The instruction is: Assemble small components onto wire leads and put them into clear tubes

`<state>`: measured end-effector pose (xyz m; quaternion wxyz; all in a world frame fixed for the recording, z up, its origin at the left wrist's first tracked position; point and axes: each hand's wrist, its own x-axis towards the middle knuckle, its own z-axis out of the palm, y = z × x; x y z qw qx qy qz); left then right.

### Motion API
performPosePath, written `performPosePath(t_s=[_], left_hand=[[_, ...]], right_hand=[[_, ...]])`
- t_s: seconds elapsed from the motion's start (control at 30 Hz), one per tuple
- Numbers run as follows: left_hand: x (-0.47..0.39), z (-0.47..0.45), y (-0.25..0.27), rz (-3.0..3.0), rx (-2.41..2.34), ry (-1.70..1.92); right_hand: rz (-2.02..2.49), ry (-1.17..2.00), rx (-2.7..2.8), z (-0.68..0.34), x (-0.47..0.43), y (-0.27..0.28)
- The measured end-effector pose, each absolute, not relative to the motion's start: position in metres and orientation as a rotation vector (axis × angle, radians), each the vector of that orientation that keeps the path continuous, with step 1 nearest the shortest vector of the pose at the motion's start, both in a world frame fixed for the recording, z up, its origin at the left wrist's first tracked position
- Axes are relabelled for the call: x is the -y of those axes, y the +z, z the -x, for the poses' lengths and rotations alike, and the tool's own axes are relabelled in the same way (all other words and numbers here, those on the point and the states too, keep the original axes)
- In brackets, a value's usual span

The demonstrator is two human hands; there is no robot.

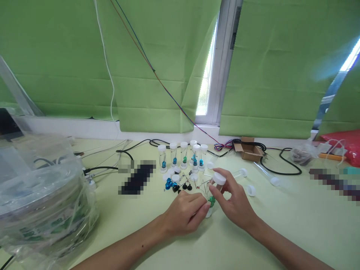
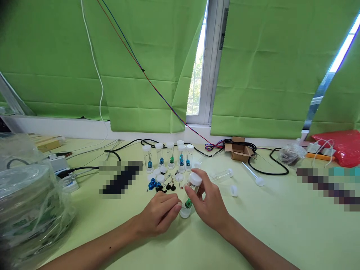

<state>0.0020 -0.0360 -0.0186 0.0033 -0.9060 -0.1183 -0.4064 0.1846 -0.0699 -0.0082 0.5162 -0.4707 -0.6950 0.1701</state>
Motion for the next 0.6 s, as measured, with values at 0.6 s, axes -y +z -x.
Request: performPosePath(t_s=[0.6], left_hand=[[0.044, -0.005, -0.023, 2.856, 0.36, -0.984]], right_hand=[[1.332, 0.113, 1.736, -0.213, 0.05, 0.044]])
